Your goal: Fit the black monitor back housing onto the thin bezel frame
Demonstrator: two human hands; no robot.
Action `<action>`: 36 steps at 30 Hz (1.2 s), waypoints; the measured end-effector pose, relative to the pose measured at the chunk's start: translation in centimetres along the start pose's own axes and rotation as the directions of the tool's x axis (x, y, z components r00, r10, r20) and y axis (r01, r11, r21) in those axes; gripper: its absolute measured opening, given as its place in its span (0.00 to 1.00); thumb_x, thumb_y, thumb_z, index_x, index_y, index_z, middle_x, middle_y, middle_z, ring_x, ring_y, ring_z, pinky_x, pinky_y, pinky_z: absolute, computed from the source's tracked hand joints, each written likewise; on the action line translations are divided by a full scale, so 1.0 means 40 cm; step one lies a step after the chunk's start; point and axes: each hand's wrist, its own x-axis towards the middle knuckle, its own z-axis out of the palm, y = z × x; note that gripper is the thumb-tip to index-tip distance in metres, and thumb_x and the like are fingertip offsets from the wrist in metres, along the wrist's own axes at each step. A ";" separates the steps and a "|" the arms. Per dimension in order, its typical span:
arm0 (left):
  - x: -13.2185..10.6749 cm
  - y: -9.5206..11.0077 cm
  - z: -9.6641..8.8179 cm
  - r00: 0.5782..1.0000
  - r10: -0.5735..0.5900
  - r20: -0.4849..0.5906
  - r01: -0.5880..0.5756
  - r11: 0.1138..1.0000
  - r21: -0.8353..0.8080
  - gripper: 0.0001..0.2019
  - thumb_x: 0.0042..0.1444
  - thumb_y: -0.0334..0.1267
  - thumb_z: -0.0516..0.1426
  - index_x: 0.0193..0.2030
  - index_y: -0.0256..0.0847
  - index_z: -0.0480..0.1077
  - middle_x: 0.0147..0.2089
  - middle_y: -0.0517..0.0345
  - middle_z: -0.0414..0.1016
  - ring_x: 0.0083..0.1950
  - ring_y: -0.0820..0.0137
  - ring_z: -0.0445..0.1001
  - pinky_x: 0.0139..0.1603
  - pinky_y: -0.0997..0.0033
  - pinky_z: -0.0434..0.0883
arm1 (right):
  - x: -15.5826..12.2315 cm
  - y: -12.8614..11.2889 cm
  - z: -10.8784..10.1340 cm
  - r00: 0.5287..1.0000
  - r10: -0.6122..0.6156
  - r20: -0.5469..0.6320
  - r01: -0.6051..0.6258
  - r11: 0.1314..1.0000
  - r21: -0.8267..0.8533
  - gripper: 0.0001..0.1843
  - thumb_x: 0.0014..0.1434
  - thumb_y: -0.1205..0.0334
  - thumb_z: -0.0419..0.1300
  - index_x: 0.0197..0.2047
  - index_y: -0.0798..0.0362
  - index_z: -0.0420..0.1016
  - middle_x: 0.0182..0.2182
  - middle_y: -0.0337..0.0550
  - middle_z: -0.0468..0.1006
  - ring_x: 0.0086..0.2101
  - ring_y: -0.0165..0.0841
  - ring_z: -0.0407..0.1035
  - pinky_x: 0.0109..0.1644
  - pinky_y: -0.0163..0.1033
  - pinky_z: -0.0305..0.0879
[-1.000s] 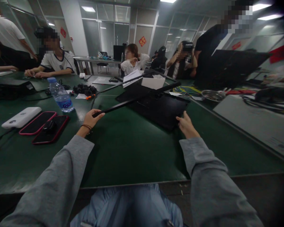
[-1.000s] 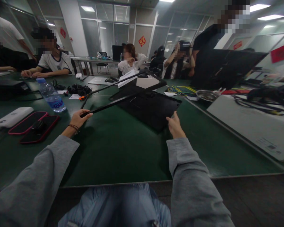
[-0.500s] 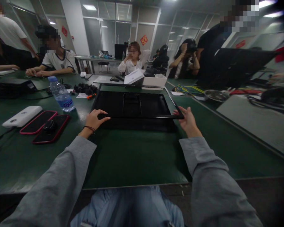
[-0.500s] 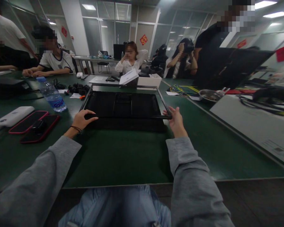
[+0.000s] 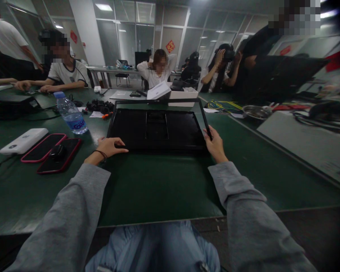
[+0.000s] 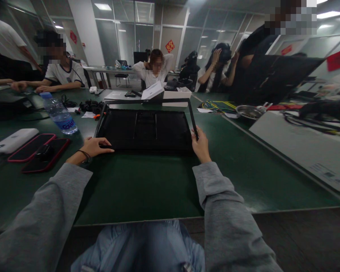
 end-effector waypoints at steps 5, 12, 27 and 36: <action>-0.002 0.007 -0.006 0.998 0.025 0.063 -0.026 1.000 0.007 0.21 0.45 0.61 0.66 0.38 0.47 0.78 0.42 0.58 0.83 0.51 0.58 0.78 0.65 0.48 0.55 | -0.013 0.006 0.005 1.000 0.020 -0.016 -0.020 1.000 0.016 0.30 0.63 0.57 0.54 0.67 0.52 0.66 0.58 0.52 0.76 0.59 0.43 0.71 0.67 0.56 0.63; -0.005 0.007 -0.013 0.992 0.015 0.126 -0.015 1.000 -0.002 0.23 0.43 0.63 0.66 0.37 0.48 0.79 0.42 0.58 0.83 0.50 0.58 0.78 0.60 0.51 0.61 | -0.032 0.008 0.011 0.996 0.080 0.024 -0.080 0.997 -0.011 0.30 0.62 0.58 0.53 0.66 0.52 0.67 0.60 0.52 0.75 0.60 0.44 0.70 0.67 0.56 0.62; 0.028 -0.077 0.013 0.900 -0.343 -0.270 0.348 0.937 -0.031 0.28 0.63 0.55 0.52 0.62 0.41 0.71 0.58 0.43 0.77 0.59 0.52 0.74 0.57 0.55 0.70 | -0.039 -0.009 0.012 0.982 0.179 0.060 -0.173 0.980 -0.099 0.31 0.59 0.60 0.55 0.65 0.58 0.69 0.58 0.58 0.76 0.59 0.49 0.70 0.66 0.57 0.63; 0.045 -0.102 0.027 0.906 -0.350 -0.236 0.350 0.936 -0.046 0.26 0.61 0.55 0.54 0.57 0.39 0.74 0.56 0.44 0.80 0.59 0.53 0.76 0.58 0.56 0.70 | -0.028 -0.009 0.023 0.971 0.234 0.041 -0.226 0.964 -0.143 0.30 0.58 0.61 0.55 0.64 0.55 0.70 0.53 0.57 0.79 0.55 0.51 0.72 0.64 0.60 0.64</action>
